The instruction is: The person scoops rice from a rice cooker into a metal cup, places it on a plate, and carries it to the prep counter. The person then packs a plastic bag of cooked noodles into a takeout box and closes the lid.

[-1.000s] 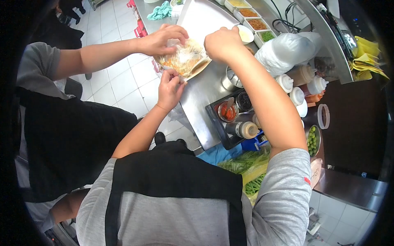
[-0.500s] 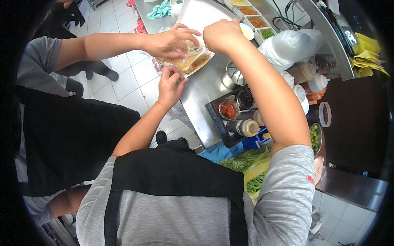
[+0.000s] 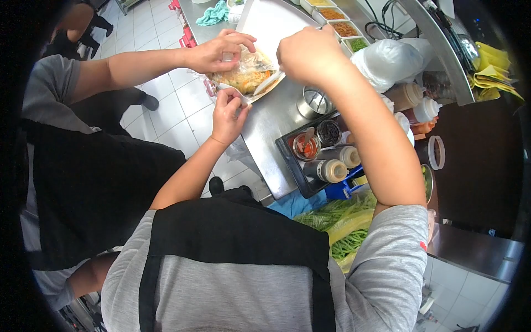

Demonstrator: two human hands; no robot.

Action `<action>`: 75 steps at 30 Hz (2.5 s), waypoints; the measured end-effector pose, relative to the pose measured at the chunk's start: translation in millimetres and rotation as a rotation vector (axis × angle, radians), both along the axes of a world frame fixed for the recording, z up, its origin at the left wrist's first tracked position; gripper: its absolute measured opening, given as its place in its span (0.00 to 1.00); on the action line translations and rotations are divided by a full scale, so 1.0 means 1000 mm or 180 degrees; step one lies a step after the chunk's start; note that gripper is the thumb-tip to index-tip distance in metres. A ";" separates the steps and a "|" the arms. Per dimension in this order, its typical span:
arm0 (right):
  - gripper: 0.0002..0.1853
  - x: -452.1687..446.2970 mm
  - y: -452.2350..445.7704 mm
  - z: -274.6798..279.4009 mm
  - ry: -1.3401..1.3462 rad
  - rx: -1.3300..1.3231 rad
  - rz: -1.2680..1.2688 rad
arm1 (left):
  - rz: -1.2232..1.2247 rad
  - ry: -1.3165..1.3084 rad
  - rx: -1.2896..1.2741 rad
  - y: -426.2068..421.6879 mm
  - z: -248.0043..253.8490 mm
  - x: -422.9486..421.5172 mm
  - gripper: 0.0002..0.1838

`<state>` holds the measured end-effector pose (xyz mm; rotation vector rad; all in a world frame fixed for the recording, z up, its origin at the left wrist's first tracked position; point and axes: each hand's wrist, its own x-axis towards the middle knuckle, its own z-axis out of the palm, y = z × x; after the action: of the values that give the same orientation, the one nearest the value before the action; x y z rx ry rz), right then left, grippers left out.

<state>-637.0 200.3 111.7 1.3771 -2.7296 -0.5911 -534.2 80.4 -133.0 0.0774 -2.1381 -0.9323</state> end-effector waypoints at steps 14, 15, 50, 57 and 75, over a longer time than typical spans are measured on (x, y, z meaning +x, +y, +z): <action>0.08 -0.016 -0.010 -0.052 0.0343 -0.0040 -0.0020 | -0.0029 0.0009 0.0018 0.001 -0.004 -0.001 0.13; 0.08 -0.017 -0.012 -0.051 0.0346 -0.0031 -0.0018 | -0.0038 -0.0013 0.0021 0.001 -0.004 -0.001 0.13; 0.10 -0.013 -0.016 -0.046 0.0181 0.0160 -0.0037 | 0.0355 -0.0116 -0.0497 -0.002 0.015 0.005 0.09; 0.11 -0.023 0.018 0.004 -0.0171 -0.0368 -0.0108 | 0.0187 -0.0146 -0.0597 -0.004 0.015 0.009 0.11; 0.12 -0.014 0.003 -0.038 0.0417 -0.2003 0.0284 | 0.0332 -0.0129 0.2676 -0.062 -0.016 0.001 0.27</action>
<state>-650.9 203.3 73.9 1.2232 -2.4108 0.1752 -532.9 18.6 -149.0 0.6170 -1.6186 -1.7062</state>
